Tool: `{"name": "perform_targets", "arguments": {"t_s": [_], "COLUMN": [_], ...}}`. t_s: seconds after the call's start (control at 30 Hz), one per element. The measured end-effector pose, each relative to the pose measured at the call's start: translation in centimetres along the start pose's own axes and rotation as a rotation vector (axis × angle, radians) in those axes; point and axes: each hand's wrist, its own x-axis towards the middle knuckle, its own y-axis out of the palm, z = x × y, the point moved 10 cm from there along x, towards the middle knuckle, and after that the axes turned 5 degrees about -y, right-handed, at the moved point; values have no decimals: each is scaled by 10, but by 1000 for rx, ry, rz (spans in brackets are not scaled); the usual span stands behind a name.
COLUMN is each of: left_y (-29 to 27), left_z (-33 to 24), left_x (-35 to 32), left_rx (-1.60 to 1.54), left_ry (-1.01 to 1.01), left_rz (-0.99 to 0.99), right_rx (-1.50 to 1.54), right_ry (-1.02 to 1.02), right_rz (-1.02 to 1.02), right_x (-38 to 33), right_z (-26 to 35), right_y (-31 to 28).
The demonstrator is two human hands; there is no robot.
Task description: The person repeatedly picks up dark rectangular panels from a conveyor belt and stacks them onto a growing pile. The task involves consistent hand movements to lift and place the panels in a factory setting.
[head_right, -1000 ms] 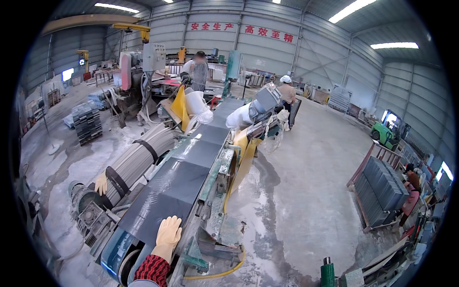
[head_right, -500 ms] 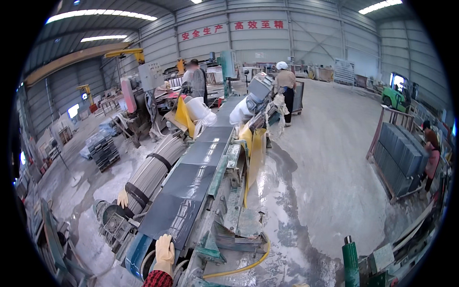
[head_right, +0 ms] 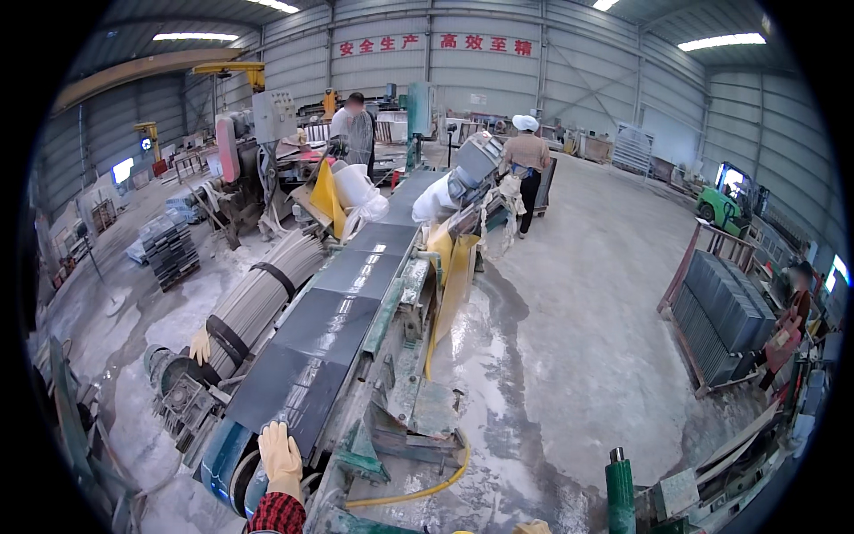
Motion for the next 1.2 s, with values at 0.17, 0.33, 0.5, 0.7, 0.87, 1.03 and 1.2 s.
{"name": "perform_targets", "arguments": {"t_s": [0.17, 0.33, 0.5, 0.7, 0.87, 1.03, 1.2], "left_y": [-7, -1, -9, -8, -4, -7, -7], "left_z": [1, -2, 2, 1, 9, 10, 11], "left_x": [0, -3, -9, -11, -15, -18, -19], "left_rx": [0, -19, 15, 9, 24, 11, 19], "left_ry": [5, 15, 72, 78, 48, 43, 51], "left_rz": [-3, 5, -94, -79, -61, -42, -48], "right_rx": [-215, -561, -206, -175, -170, -168, -168], "right_ry": [-130, -417, -73, -12, 1, 23, 41], "right_rz": [28, 15, 154, 181, 208, 235, 245], "right_x": [24, 38, 22, 4, -4, -8, -10], "right_z": [13, -4, -5, -9, -12, -14, -16], "right_y": [19, 55, 47, 44, 50, 53, 54]}}
